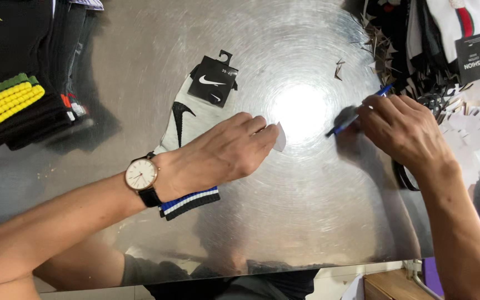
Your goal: The person places a small white paper on a black Nike sock and draws a pattern on it with a blue pen. They then switch to a white Nike sock, cut a small white paper with scissors, and draw a pattern on it with the pen. The person continues drawing on the paper placed on the white sock.
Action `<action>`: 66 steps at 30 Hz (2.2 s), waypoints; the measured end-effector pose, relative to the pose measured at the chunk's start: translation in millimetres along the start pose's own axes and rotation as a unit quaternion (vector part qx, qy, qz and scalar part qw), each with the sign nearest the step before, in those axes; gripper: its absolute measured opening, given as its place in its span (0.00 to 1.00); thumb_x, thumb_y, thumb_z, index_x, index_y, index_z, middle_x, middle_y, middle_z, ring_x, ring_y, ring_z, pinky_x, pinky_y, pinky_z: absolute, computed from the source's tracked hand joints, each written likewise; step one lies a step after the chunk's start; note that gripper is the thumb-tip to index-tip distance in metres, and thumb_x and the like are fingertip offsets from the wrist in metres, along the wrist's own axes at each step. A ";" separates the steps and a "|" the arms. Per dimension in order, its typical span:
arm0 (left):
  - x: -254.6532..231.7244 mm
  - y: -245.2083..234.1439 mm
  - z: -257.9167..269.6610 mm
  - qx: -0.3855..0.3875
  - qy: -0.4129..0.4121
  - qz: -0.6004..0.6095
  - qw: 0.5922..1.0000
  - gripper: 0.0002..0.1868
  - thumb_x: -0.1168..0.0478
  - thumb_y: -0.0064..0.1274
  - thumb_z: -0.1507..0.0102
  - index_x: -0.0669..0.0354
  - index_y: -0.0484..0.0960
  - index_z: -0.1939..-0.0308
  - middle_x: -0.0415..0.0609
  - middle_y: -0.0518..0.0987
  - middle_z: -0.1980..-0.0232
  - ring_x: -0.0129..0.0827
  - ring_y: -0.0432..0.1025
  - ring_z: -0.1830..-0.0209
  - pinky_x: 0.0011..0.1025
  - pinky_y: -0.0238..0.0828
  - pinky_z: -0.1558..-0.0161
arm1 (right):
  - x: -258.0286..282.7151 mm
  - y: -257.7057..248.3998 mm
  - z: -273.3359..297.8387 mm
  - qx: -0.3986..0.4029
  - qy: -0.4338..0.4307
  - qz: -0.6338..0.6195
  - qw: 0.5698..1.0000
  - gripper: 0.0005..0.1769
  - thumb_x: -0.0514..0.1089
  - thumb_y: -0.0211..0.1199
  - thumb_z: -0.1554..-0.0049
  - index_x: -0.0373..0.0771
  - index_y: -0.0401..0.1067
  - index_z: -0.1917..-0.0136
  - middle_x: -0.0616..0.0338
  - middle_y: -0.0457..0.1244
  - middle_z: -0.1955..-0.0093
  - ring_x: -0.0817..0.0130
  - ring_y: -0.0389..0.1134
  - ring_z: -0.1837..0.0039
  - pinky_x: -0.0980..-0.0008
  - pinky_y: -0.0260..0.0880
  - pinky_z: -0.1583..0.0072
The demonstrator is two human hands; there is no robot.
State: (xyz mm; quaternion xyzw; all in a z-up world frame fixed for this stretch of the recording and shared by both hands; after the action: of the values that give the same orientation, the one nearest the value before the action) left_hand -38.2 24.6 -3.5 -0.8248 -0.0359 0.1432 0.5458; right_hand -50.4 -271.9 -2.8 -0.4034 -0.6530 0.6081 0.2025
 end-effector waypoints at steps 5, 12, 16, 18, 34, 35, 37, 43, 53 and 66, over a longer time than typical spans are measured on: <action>-2.6 8.1 9.8 0.000 -0.001 0.020 1.000 0.34 0.44 0.40 0.31 0.67 0.65 0.30 0.55 0.70 0.37 0.46 0.67 0.39 0.49 0.60 0.34 | -8.2 -20.5 34.0 -0.267 0.157 -0.208 0.928 0.11 0.28 0.62 0.43 0.27 0.59 0.56 0.49 0.60 0.67 0.68 0.61 0.69 0.68 0.59 0.70; 13.2 32.4 17.5 0.082 -0.050 0.107 0.990 0.40 0.32 0.29 0.30 0.56 0.62 0.24 0.54 0.63 0.24 0.53 0.58 0.28 0.55 0.43 0.25 | 31.9 0.0 -15.6 -0.205 0.191 -0.747 0.602 0.09 0.33 0.47 0.50 0.34 0.65 0.54 0.57 0.63 0.68 0.77 0.66 0.69 0.72 0.70 0.66; 13.0 33.4 20.7 0.084 -0.061 0.127 0.986 0.43 0.29 0.31 0.32 0.55 0.62 0.24 0.55 0.63 0.24 0.54 0.58 0.26 0.55 0.42 0.24 | 40.1 13.0 -40.5 -0.050 0.291 -0.708 0.642 0.12 0.33 0.47 0.45 0.30 0.69 0.51 0.48 0.69 0.58 0.67 0.74 0.57 0.70 0.79 0.54; 12.5 32.1 17.9 0.078 -0.054 0.120 0.988 0.43 0.29 0.33 0.33 0.54 0.63 0.25 0.57 0.63 0.24 0.54 0.58 0.27 0.55 0.42 0.25 | 42.4 16.9 -49.8 -0.075 0.236 -0.682 0.688 0.07 0.31 0.64 0.41 0.28 0.70 0.49 0.46 0.69 0.54 0.65 0.74 0.55 0.69 0.79 0.51; 10.6 18.8 18.0 0.022 -0.053 0.147 0.987 0.43 0.31 0.45 0.35 0.59 0.69 0.27 0.55 0.69 0.30 0.46 0.60 0.30 0.56 0.45 0.24 | 62.0 25.6 -41.7 -0.049 0.260 -0.551 0.792 0.10 0.39 0.68 0.40 0.33 0.69 0.56 0.54 0.71 0.61 0.74 0.74 0.60 0.77 0.74 0.58; 10.7 17.9 18.3 0.021 -0.053 0.145 0.988 0.43 0.31 0.45 0.35 0.59 0.70 0.28 0.55 0.70 0.30 0.46 0.60 0.29 0.56 0.46 0.24 | 62.6 25.1 -41.8 -0.047 0.261 -0.546 0.795 0.10 0.40 0.68 0.39 0.34 0.68 0.55 0.55 0.71 0.61 0.75 0.75 0.59 0.78 0.75 0.57; 11.1 17.1 18.5 0.020 -0.053 0.141 0.988 0.42 0.31 0.46 0.35 0.59 0.71 0.29 0.55 0.70 0.29 0.46 0.60 0.29 0.57 0.47 0.24 | 63.6 24.8 -41.4 -0.035 0.260 -0.527 0.808 0.11 0.41 0.68 0.40 0.35 0.68 0.56 0.54 0.72 0.60 0.74 0.75 0.58 0.77 0.76 0.57; 11.9 19.6 14.7 0.038 -0.058 0.159 0.985 0.42 0.31 0.47 0.37 0.60 0.73 0.31 0.57 0.70 0.29 0.48 0.59 0.29 0.59 0.46 0.26 | 64.9 25.5 -42.6 -0.008 0.249 -0.496 0.832 0.13 0.43 0.71 0.43 0.37 0.68 0.58 0.54 0.72 0.59 0.72 0.76 0.58 0.76 0.76 0.57; 11.9 16.9 13.8 0.037 -0.068 0.168 0.983 0.42 0.32 0.50 0.38 0.59 0.74 0.31 0.56 0.70 0.29 0.47 0.60 0.29 0.58 0.45 0.24 | 66.5 24.8 -46.2 -0.011 0.231 -0.501 0.834 0.13 0.43 0.71 0.42 0.36 0.68 0.57 0.53 0.72 0.59 0.71 0.76 0.56 0.75 0.77 0.55; 11.7 18.4 14.8 0.032 -0.062 0.161 0.984 0.43 0.32 0.51 0.39 0.59 0.72 0.31 0.56 0.70 0.29 0.47 0.60 0.28 0.58 0.44 0.24 | 67.4 24.2 -45.0 -0.026 0.219 -0.501 0.837 0.13 0.41 0.71 0.43 0.36 0.67 0.58 0.53 0.71 0.61 0.74 0.73 0.62 0.76 0.73 0.60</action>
State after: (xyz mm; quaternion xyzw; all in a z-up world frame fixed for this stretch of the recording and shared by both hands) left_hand -32.8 33.0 -28.0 -0.7913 0.0681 0.2812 0.5387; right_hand -49.6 -193.0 -33.2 -0.1490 -0.7198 0.3027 0.6067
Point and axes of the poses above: each hand's wrist, its own z-axis away from the middle knuckle, its own y-axis out of the palm, x = y × z, the point moved 5 cm from there along -z, towards the middle knuckle
